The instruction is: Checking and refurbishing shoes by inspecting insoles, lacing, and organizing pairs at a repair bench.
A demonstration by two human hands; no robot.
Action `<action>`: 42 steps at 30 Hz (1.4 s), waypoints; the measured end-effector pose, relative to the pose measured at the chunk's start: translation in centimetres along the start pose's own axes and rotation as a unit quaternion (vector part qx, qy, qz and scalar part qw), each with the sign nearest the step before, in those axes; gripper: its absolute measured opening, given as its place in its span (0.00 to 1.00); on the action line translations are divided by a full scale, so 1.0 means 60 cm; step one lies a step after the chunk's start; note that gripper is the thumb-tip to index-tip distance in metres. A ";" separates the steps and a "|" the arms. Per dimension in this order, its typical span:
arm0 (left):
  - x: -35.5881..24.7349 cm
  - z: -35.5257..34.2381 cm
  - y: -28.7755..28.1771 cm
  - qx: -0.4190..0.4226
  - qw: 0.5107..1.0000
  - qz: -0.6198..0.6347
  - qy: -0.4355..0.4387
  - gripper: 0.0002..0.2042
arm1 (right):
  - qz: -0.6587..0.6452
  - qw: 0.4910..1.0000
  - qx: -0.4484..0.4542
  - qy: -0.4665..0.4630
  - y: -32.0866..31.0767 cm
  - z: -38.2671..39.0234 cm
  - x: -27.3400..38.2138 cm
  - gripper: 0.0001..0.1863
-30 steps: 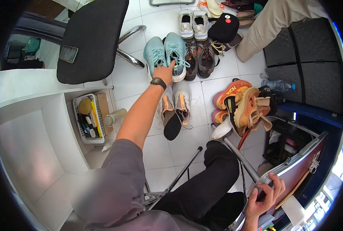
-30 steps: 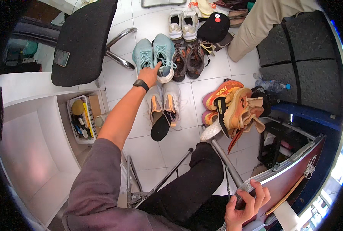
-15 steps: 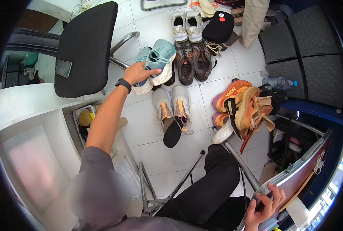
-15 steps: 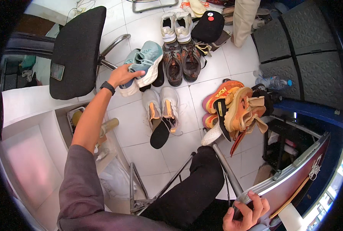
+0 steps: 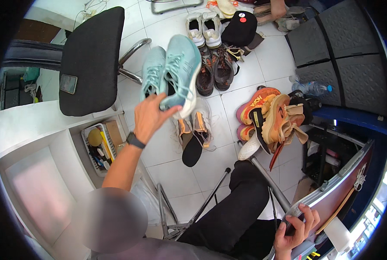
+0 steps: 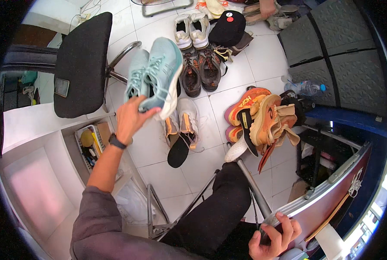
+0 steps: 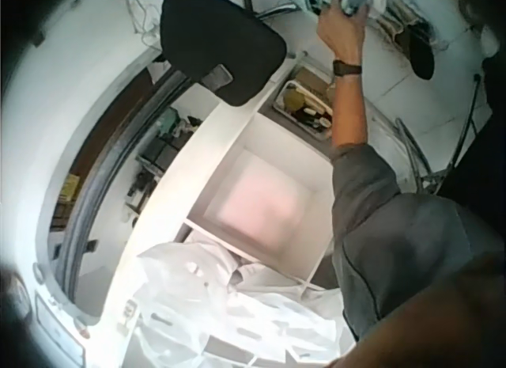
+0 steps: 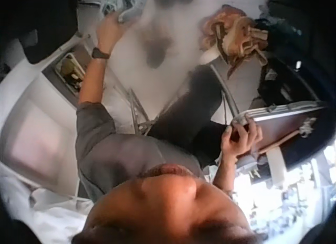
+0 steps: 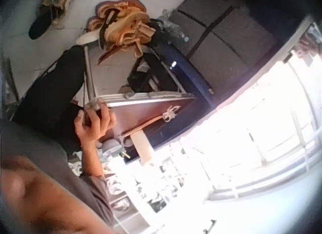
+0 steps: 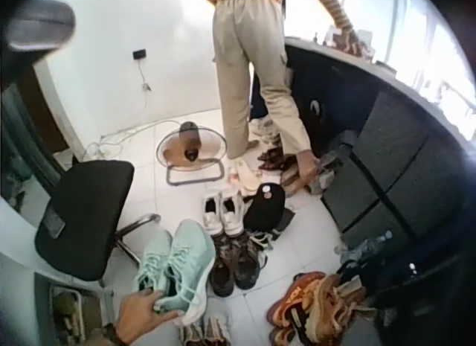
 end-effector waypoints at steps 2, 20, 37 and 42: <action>-0.036 0.052 -0.020 0.027 1.000 0.006 0.003 0.25 | -0.030 1.000 0.000 -0.004 -0.002 -0.005 0.004 0.13; -0.258 0.428 -0.269 0.039 0.950 0.044 0.307 0.22 | -0.405 0.906 -0.025 -0.123 -0.013 0.130 0.205 0.13; -0.516 0.565 -0.340 0.020 0.857 -0.064 0.510 0.22 | -0.151 0.946 -0.269 -0.101 -0.198 0.328 0.053 0.11; -0.602 0.562 -0.301 0.003 0.844 -0.032 0.535 0.23 | -0.071 0.973 -0.197 -0.096 -0.210 0.363 -0.015 0.11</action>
Point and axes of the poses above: each hand's wrist, its own z-axis away from the middle knuckle, its own y-axis out of the palm, x = y × z, the point moved 1 cm from there along -z, towards the middle knuckle, and after that the axes turned 9 degrees about x, right-handed, at the moved point
